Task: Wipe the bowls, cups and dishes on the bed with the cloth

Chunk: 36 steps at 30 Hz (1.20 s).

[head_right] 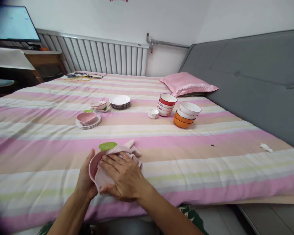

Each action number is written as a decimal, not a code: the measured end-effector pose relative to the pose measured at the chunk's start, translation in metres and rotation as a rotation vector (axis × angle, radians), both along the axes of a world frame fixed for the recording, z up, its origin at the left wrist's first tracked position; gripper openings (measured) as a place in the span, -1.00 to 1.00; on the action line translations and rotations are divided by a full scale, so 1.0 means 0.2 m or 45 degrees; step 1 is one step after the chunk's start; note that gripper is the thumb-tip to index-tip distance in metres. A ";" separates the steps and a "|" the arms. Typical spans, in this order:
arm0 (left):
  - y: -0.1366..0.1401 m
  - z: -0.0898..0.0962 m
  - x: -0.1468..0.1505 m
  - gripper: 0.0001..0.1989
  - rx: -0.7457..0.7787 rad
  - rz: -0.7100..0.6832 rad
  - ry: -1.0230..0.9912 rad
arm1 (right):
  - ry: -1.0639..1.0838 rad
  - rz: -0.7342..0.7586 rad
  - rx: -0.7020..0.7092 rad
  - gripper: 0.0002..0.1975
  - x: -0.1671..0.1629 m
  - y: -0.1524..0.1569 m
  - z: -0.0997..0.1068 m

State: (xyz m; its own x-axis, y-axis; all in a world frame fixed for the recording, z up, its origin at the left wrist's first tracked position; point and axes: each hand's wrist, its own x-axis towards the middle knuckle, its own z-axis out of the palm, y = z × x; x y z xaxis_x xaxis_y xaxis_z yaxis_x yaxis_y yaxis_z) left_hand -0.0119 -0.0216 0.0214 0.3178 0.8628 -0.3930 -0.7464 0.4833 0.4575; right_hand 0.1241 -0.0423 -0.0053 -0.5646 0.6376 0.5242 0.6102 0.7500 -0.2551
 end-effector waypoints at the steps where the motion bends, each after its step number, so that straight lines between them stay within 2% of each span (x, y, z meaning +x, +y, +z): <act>1: 0.00 0.00 -0.01 -0.59 0.006 0.016 0.000 | 0.003 -0.027 0.000 -0.34 0.00 0.00 -0.01; 8: 0.02 0.00 -0.02 -0.68 0.071 0.187 0.014 | 0.055 -0.100 -0.048 -0.35 -0.03 -0.03 -0.01; 15: 0.04 0.00 -0.02 -0.74 0.067 0.315 0.167 | 0.105 0.039 -0.071 -0.37 -0.04 -0.06 0.02; 19: 0.03 0.01 -0.02 -0.73 0.001 0.278 0.175 | 0.126 0.134 -0.092 -0.38 -0.06 -0.07 0.03; 24: 0.00 0.02 0.01 -0.70 -0.082 0.126 0.105 | 0.119 0.158 -0.154 -0.24 -0.08 -0.08 0.03; 28: 0.00 0.00 0.03 -0.65 -0.004 0.098 0.108 | 0.043 0.104 -0.140 -0.18 -0.07 -0.07 0.03; 33: 0.01 -0.02 0.05 -0.66 0.116 0.052 0.093 | -0.011 -0.020 -0.089 -0.28 -0.05 -0.05 0.01; 36: 0.00 -0.01 0.04 -0.68 0.136 0.085 0.053 | -0.007 -0.094 -0.098 -0.27 -0.04 -0.04 0.00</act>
State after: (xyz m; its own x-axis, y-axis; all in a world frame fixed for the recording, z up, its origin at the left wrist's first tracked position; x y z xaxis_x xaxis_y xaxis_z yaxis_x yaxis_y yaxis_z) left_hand -0.0031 -0.0212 0.0189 0.2438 0.9192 -0.3093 -0.7544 0.3802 0.5351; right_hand 0.1153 -0.0506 -0.0046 -0.5176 0.7158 0.4687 0.6646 0.6814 -0.3067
